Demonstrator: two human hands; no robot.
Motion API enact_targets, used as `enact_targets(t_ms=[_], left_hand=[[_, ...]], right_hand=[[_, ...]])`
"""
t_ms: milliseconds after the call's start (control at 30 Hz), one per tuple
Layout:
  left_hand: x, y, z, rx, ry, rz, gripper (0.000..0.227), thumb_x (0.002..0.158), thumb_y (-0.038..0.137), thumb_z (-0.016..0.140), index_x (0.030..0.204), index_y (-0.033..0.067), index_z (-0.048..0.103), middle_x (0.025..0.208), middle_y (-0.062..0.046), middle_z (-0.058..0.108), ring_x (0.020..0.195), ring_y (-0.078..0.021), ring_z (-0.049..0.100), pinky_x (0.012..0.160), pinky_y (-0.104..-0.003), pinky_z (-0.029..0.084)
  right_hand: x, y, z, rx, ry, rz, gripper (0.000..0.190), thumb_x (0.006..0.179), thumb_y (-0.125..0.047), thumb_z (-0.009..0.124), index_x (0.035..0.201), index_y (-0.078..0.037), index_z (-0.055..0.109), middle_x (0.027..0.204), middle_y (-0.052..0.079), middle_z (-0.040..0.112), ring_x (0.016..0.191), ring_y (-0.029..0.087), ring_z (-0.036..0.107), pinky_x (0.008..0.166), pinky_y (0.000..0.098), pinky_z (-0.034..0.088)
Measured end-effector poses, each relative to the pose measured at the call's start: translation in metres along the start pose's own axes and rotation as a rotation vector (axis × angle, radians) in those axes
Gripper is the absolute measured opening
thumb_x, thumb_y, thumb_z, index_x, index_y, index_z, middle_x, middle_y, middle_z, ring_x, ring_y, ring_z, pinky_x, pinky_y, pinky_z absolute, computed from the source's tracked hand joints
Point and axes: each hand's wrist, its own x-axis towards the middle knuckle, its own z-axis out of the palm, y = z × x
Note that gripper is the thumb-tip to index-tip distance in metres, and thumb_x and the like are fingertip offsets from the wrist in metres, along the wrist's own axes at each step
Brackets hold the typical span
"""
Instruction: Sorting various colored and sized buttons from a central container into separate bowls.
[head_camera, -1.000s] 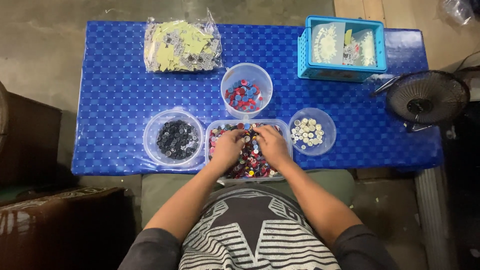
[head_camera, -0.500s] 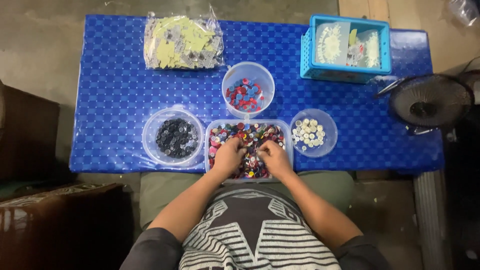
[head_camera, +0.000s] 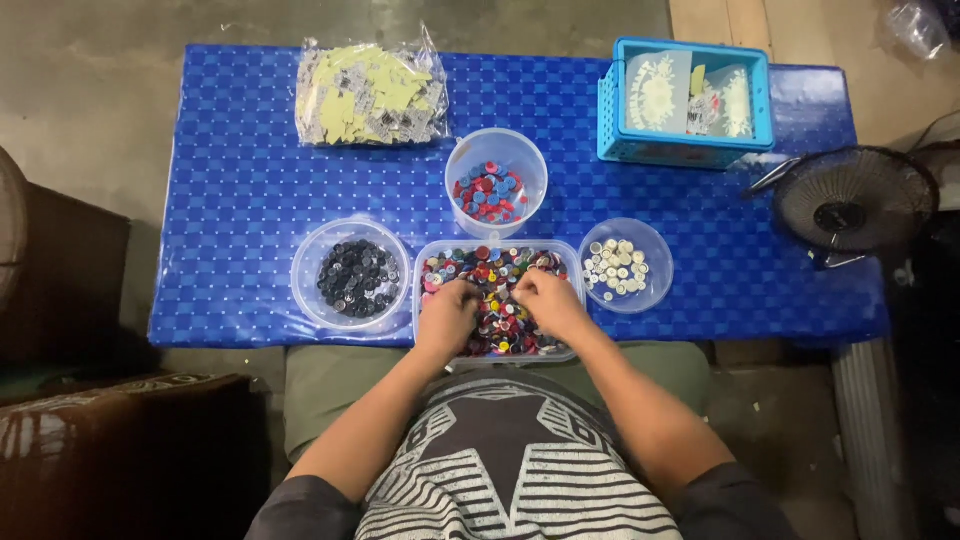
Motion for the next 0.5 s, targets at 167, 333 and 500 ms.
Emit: enact_targets(t_ms=[167, 333, 500], left_hand=[[0.005, -0.009, 0.01, 0.302, 0.127, 0.114, 0.025, 0.09, 0.027, 0.067, 0.113, 0.0192, 0.069, 0.108, -0.006, 0.066, 0.095, -0.0343, 0.071, 0.085, -0.047, 0.059], [0.038, 0.012, 0.008, 0.274, 0.247, 0.141, 0.027, 0.091, 0.032, 0.067, 0.114, 0.0179, 0.066, 0.105, -0.008, 0.062, 0.087, -0.0384, 0.072, 0.079, -0.049, 0.06], [0.076, 0.01, 0.027, 0.511, 0.509, 0.356, 0.029, 0.079, 0.031, 0.078, 0.098, 0.0176, 0.06, 0.091, 0.0, 0.057, 0.07, -0.0232, 0.071, 0.062, -0.034, 0.059]], right_hand=[[0.018, -0.054, -0.039, 0.544, 0.017, -0.035, 0.017, 0.096, -0.015, 0.063, 0.112, -0.012, 0.068, 0.084, 0.008, 0.075, 0.072, 0.017, 0.073, 0.065, 0.0283, 0.059], [0.0, -0.048, -0.038, 0.432, 0.117, -0.09, 0.031, 0.097, -0.021, 0.067, 0.126, -0.011, 0.07, 0.079, 0.01, 0.077, 0.065, 0.015, 0.071, 0.061, 0.0306, 0.057], [-0.02, 0.03, 0.01, 0.122, 0.315, -0.317, 0.021, 0.092, -0.015, 0.07, 0.11, -0.012, 0.079, 0.094, 0.014, 0.077, 0.092, 0.035, 0.073, 0.084, 0.0455, 0.057]])
